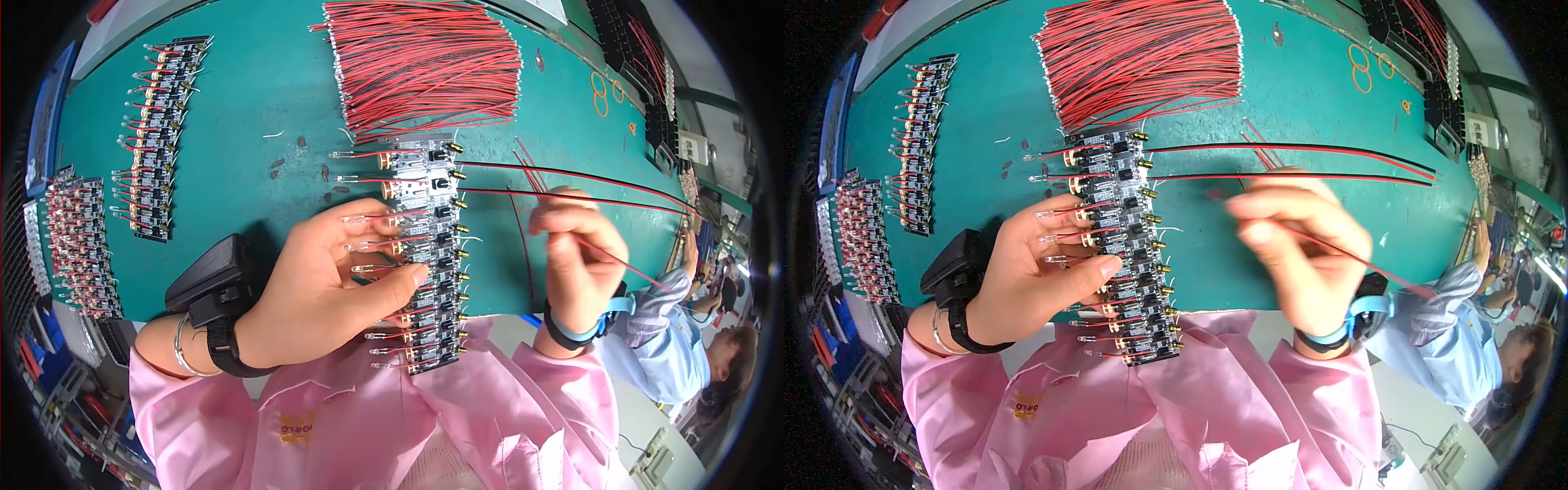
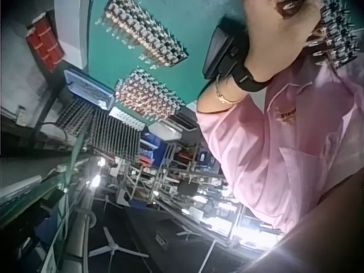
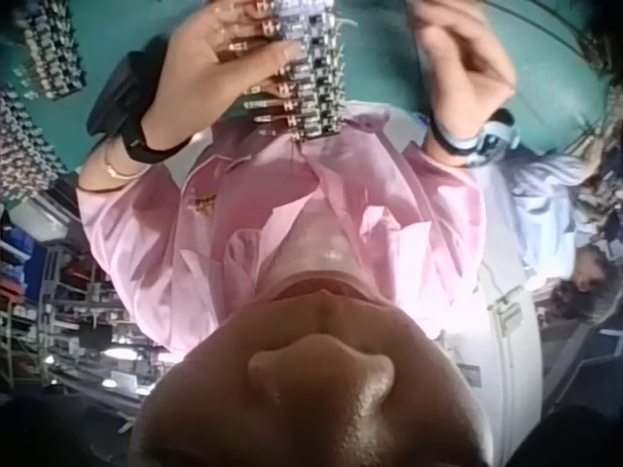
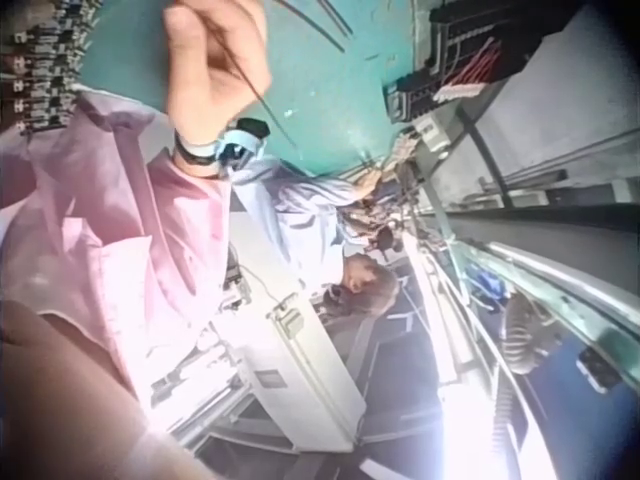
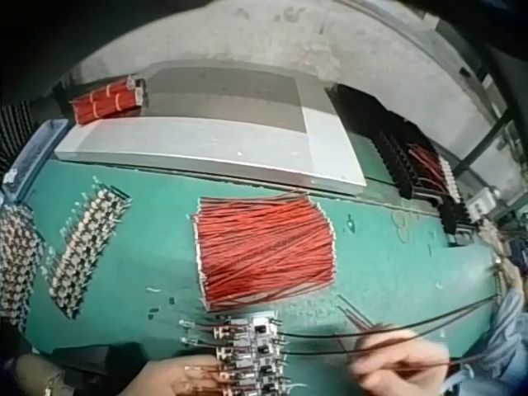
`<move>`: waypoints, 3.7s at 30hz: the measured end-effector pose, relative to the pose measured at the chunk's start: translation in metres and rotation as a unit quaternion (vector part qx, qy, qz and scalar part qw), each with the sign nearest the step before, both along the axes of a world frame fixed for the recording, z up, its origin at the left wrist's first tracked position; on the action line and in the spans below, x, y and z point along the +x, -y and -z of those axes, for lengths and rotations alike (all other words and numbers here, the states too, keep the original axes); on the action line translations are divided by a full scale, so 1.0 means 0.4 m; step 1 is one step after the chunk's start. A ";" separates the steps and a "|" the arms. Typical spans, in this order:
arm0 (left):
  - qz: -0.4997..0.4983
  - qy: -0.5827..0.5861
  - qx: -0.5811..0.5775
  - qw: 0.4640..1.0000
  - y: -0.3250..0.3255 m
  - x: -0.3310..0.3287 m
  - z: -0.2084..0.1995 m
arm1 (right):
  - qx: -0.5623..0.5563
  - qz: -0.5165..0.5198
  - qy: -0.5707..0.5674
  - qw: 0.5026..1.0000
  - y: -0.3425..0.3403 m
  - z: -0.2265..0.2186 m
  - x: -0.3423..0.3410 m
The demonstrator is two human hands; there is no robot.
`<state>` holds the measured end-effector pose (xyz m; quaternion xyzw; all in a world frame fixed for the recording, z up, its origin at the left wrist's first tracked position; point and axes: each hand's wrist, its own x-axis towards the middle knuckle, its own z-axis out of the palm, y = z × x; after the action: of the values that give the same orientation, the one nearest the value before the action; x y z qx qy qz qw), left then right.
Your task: The person picks up a circuit board and inserts red and black wires into it by hand. After setting the board down, they gather and separate a bundle of wires before picking the board back up to insert more wires.
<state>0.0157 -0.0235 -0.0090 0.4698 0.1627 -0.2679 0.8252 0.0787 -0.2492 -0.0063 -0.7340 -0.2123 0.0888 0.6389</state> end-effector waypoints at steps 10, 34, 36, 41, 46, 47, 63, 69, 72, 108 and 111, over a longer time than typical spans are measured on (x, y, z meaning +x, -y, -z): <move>-0.006 0.021 0.014 1.000 0.001 -0.010 0.009 | 0.001 0.036 -0.081 0.996 -0.096 -0.007 -0.027; -0.007 0.020 0.007 1.000 -0.002 -0.005 0.007 | -0.089 -0.004 -0.022 0.996 -0.102 0.008 -0.002; -0.012 0.022 0.005 1.000 -0.002 -0.006 0.007 | -0.091 -0.008 -0.023 0.996 -0.101 0.008 -0.002; -0.015 0.021 0.013 1.000 0.000 -0.009 0.010 | -0.099 -0.004 -0.020 0.995 -0.101 0.002 -0.004; -0.009 0.024 0.012 1.000 0.000 -0.009 0.011 | -0.102 0.009 0.009 0.995 -0.106 0.003 -0.008; -0.011 0.024 0.015 1.000 0.001 -0.009 0.011 | -0.102 0.009 0.009 0.995 -0.108 0.004 -0.008; 0.009 0.009 0.023 1.000 -0.005 -0.006 0.003 | -0.161 0.026 0.090 0.983 -0.109 0.004 -0.015; -0.008 0.033 0.018 0.999 0.003 -0.012 0.008 | -0.171 0.032 0.105 0.979 -0.118 0.004 -0.020; 0.014 0.030 0.030 0.999 -0.001 -0.013 0.011 | -0.171 0.031 0.097 0.980 -0.118 0.002 -0.019; 0.023 0.053 0.003 0.998 0.003 -0.015 0.007 | -0.162 -0.130 -0.023 0.978 -0.079 -0.011 0.007; 0.025 0.049 0.004 0.998 0.002 -0.014 0.004 | -0.153 -0.148 -0.021 0.977 -0.078 -0.009 0.007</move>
<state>0.0100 -0.0244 -0.0107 0.4899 0.1109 -0.2643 0.8233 0.0816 -0.2182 -0.0027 -0.7814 -0.2892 0.2293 0.5032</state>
